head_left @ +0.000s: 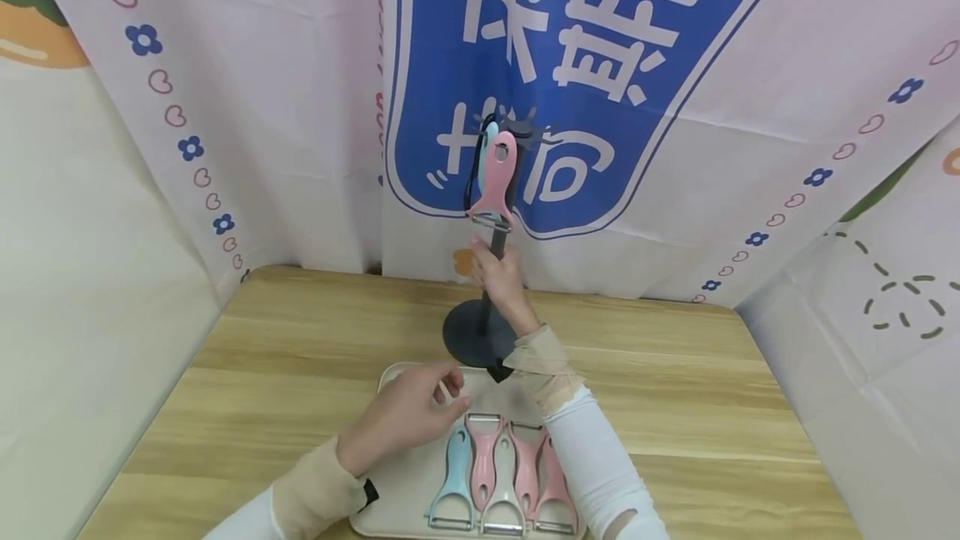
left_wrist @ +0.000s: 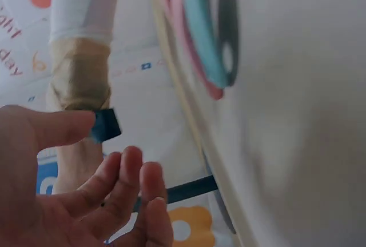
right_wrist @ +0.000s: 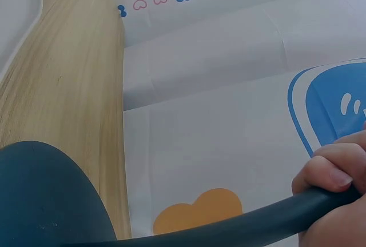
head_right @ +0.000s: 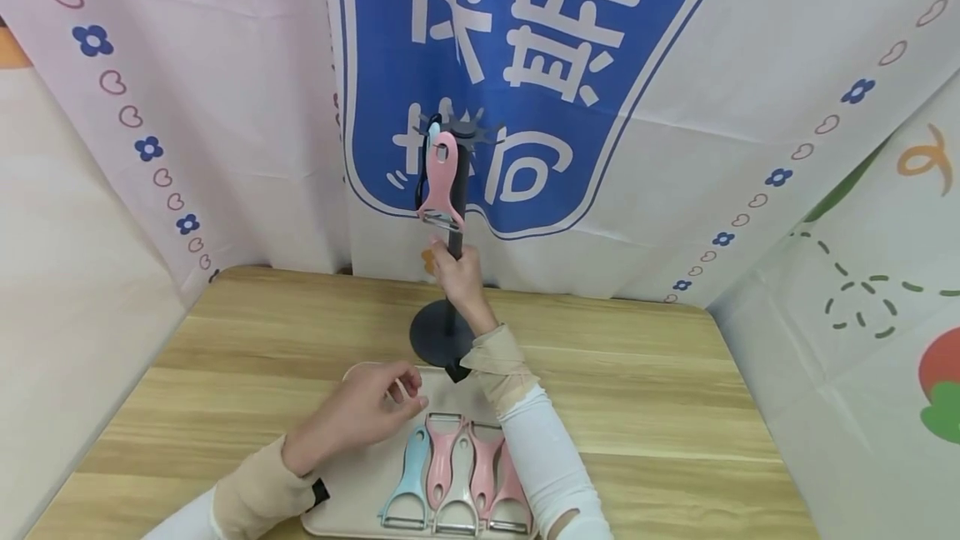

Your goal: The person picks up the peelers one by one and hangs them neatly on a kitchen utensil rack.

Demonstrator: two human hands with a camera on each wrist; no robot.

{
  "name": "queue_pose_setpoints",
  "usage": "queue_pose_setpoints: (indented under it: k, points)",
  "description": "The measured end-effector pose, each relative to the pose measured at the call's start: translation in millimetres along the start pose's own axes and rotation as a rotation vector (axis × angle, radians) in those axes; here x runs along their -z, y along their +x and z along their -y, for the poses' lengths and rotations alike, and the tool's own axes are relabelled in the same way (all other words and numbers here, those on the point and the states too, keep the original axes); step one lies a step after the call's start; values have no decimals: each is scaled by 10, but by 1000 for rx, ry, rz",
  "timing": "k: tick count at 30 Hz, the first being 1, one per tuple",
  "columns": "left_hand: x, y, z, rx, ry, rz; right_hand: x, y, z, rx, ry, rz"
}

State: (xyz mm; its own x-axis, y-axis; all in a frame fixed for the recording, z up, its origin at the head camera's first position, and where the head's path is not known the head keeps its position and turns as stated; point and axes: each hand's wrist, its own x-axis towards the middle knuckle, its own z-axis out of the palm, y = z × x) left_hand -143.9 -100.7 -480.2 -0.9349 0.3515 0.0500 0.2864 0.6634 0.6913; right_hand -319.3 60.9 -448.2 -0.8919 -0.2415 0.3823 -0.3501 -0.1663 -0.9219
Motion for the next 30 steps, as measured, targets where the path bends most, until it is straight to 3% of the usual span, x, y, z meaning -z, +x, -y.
queue_pose_setpoints:
  k: [4,8,12,15,21,30]
  points:
    - [-101,-63,-15,39,87,117,11,-2,13,9,-4,-3]
    - [-176,-120,-43,129,153,220,10,-11,31,9,7,2]
    - [-219,-154,-69,207,173,285,2,-15,30,14,11,5]
    - [-236,-172,-86,231,192,305,0,-17,14,20,3,4]
    - [-263,-195,-108,219,232,298,-5,-8,8,16,3,9]
    - [-293,-208,-147,226,225,308,2,-23,-1,35,-1,4]
